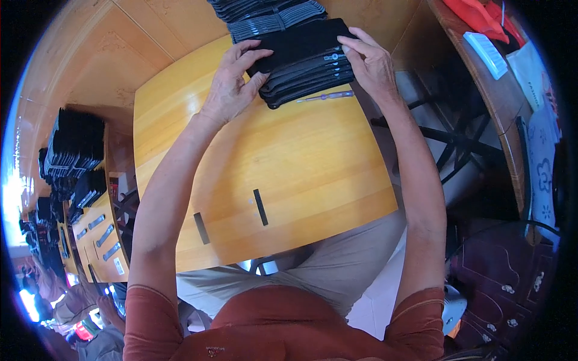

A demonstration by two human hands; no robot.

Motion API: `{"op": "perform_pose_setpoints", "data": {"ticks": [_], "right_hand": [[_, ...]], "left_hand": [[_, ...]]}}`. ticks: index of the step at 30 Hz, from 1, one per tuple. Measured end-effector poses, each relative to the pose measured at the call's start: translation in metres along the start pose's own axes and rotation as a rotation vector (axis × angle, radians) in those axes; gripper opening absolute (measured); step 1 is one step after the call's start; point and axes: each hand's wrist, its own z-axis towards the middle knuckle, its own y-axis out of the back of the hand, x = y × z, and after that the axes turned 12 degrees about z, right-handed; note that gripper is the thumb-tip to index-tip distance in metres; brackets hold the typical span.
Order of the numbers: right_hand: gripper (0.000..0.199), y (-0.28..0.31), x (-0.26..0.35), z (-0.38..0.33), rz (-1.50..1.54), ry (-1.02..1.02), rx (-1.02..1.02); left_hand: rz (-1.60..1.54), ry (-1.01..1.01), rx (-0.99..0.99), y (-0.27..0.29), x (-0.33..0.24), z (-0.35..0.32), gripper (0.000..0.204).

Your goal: The recorder aligns, stacks, and marks black textile straps at a workshop desk.

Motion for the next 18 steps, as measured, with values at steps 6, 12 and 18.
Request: {"op": "perform_pose_setpoints", "data": {"ticks": [6,12,18], "right_hand": [[0.042,0.026,0.023,-0.040,0.186,-0.213,-0.213],[0.028,0.072,0.008,-0.186,0.105,-0.519,-0.438],[0.027,0.104,-0.003,-0.374,0.084,-0.953,-0.436]], "left_hand": [[0.173,-0.045,-0.016,0.009,0.002,-0.006,0.056],[0.234,-0.048,-0.070,0.023,-0.007,-0.048,0.060],[0.252,-0.054,0.172,0.020,-0.045,-0.120,0.051]]}}
